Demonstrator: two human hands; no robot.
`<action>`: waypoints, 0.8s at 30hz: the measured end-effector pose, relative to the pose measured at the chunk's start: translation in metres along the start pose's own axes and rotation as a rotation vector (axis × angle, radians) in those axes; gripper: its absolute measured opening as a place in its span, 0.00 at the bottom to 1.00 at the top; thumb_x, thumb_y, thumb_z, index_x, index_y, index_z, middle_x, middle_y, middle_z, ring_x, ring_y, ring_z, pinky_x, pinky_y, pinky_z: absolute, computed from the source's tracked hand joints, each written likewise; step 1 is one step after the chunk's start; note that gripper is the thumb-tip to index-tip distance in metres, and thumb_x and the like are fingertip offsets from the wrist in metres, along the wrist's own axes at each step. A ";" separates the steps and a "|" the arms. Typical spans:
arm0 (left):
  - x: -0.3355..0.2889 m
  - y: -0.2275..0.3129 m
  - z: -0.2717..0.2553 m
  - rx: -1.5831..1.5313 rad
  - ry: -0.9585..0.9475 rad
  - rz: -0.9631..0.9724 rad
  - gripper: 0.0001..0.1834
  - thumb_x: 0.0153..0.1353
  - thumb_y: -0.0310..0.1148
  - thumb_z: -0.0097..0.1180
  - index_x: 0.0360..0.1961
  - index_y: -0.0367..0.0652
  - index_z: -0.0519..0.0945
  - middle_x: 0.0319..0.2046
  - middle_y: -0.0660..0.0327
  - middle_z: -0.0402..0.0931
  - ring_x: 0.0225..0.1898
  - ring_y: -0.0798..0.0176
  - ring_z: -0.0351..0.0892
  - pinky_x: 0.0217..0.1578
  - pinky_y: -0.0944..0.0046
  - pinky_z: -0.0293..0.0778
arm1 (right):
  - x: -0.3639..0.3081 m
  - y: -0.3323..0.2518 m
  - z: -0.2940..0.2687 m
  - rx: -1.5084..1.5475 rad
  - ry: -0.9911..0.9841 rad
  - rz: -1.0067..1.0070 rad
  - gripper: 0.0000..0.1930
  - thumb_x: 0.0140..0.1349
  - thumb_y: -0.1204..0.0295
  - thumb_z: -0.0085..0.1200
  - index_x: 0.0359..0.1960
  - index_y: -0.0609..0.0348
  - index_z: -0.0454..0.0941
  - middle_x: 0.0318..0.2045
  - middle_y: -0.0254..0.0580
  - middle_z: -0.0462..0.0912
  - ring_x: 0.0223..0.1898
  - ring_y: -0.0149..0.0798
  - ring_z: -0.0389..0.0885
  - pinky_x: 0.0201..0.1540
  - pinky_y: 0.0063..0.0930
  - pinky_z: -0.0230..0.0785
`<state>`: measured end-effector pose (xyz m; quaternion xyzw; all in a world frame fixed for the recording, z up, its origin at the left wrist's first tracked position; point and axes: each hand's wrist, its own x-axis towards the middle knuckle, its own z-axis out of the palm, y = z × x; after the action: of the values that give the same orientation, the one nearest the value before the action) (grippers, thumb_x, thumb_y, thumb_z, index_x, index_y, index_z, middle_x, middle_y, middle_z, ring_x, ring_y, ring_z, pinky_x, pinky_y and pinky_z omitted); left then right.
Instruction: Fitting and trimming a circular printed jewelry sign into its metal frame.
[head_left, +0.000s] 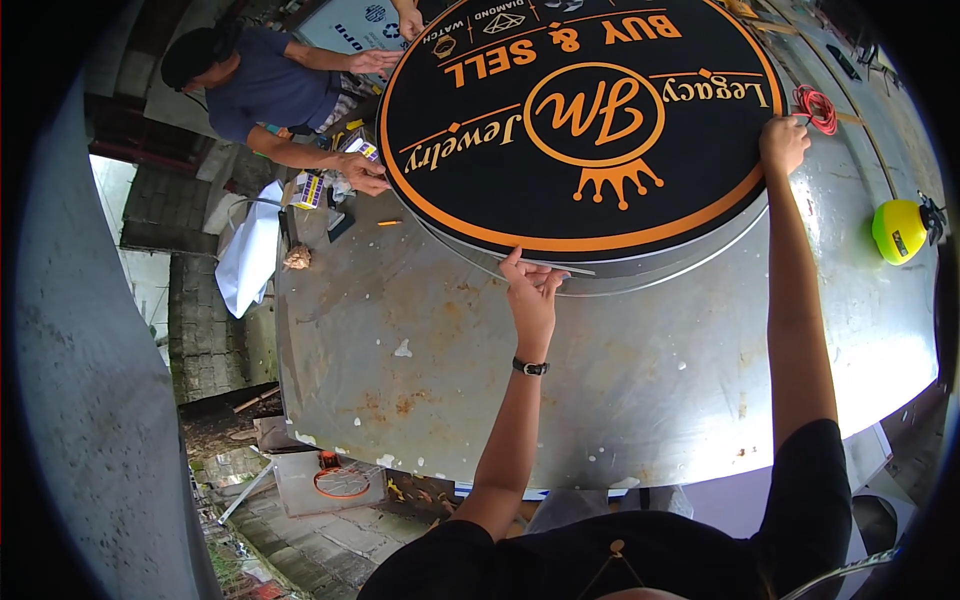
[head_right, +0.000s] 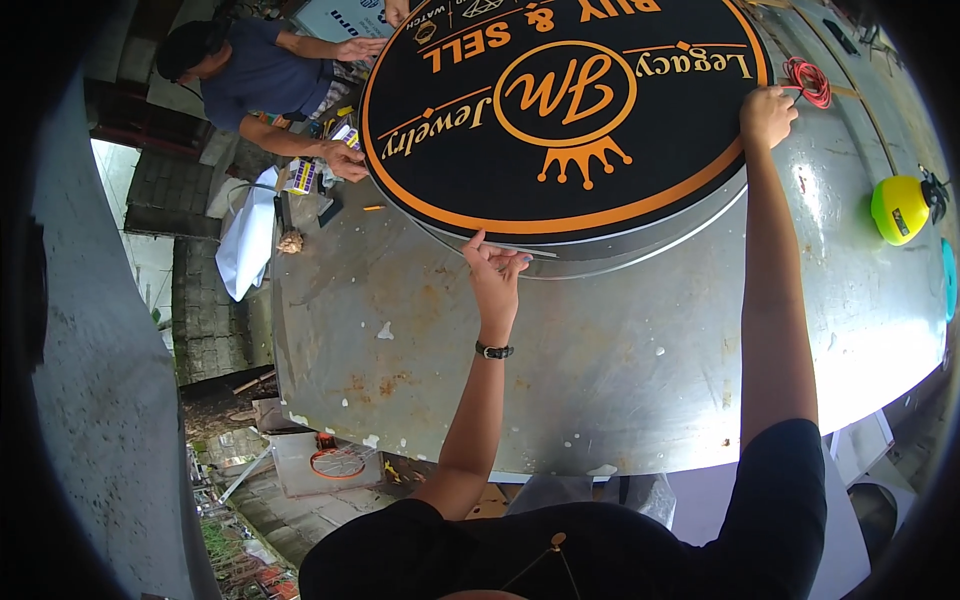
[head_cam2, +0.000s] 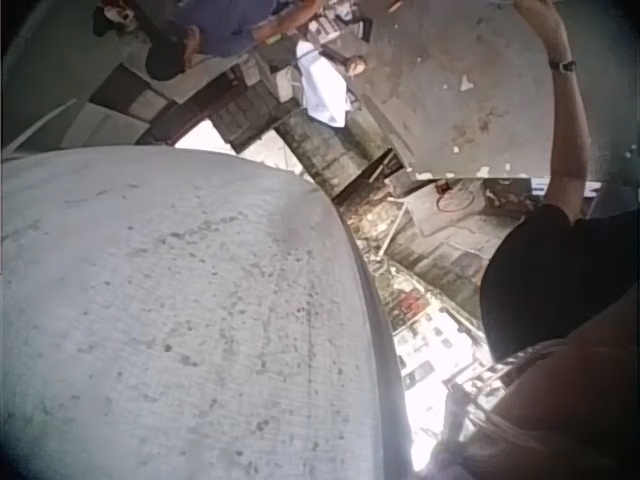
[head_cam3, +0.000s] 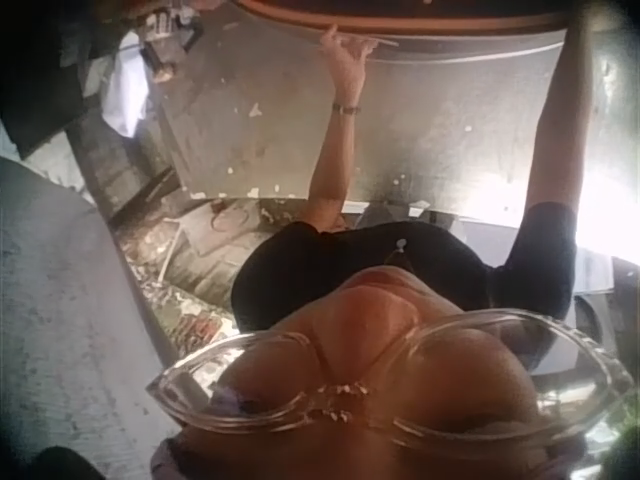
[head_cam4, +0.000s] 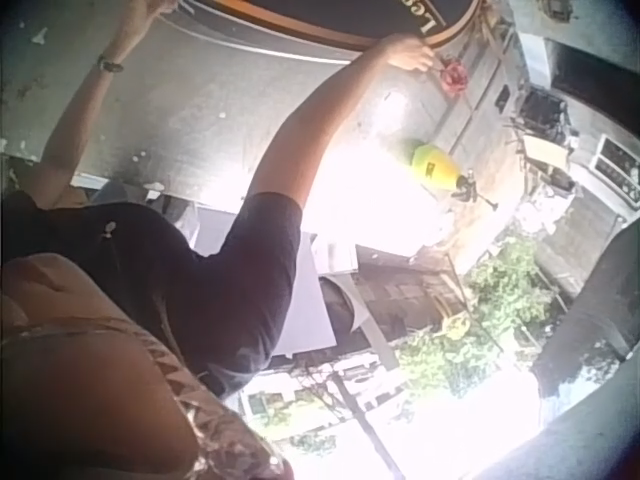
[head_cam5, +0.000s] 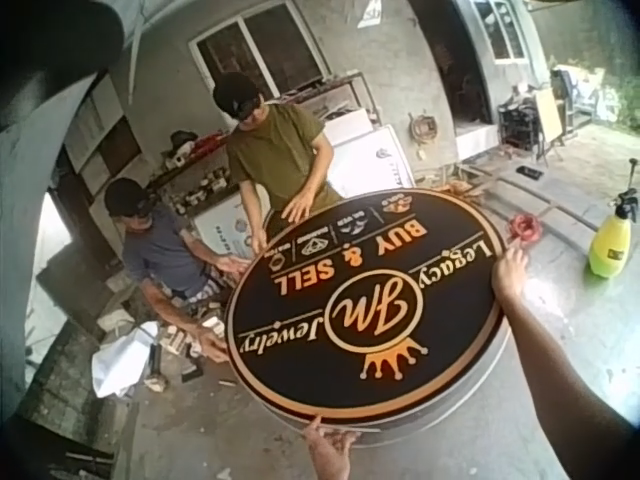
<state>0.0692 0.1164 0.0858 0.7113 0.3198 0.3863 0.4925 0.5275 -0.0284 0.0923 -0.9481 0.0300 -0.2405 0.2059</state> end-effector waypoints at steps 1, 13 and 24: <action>-0.001 -0.002 -0.001 0.072 -0.010 0.048 0.28 0.57 0.18 0.56 0.56 0.33 0.57 0.26 0.57 0.73 0.28 0.66 0.79 0.30 0.70 0.78 | -0.001 -0.001 -0.001 -0.008 -0.009 0.000 0.21 0.67 0.61 0.31 0.47 0.64 0.71 0.49 0.53 0.74 0.53 0.55 0.70 0.50 0.45 0.71; -0.004 -0.003 0.000 0.777 0.173 0.399 0.21 0.49 0.37 0.67 0.43 0.42 0.76 0.25 0.65 0.75 0.33 0.60 0.77 0.29 0.60 0.70 | -0.004 -0.001 -0.003 -0.024 -0.001 -0.014 0.19 0.66 0.61 0.35 0.46 0.64 0.72 0.47 0.54 0.75 0.52 0.55 0.72 0.48 0.44 0.73; -0.007 -0.031 0.018 0.690 0.176 0.668 0.22 0.54 0.25 0.59 0.51 0.52 0.79 0.57 0.66 0.72 0.61 0.52 0.67 0.62 0.43 0.59 | -0.004 -0.002 0.000 -0.034 0.007 -0.029 0.19 0.66 0.62 0.34 0.45 0.65 0.72 0.47 0.54 0.75 0.51 0.55 0.72 0.47 0.44 0.73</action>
<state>0.0794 0.1120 0.0510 0.8613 0.2239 0.4534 0.0484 0.5239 -0.0263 0.0916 -0.9509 0.0210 -0.2460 0.1864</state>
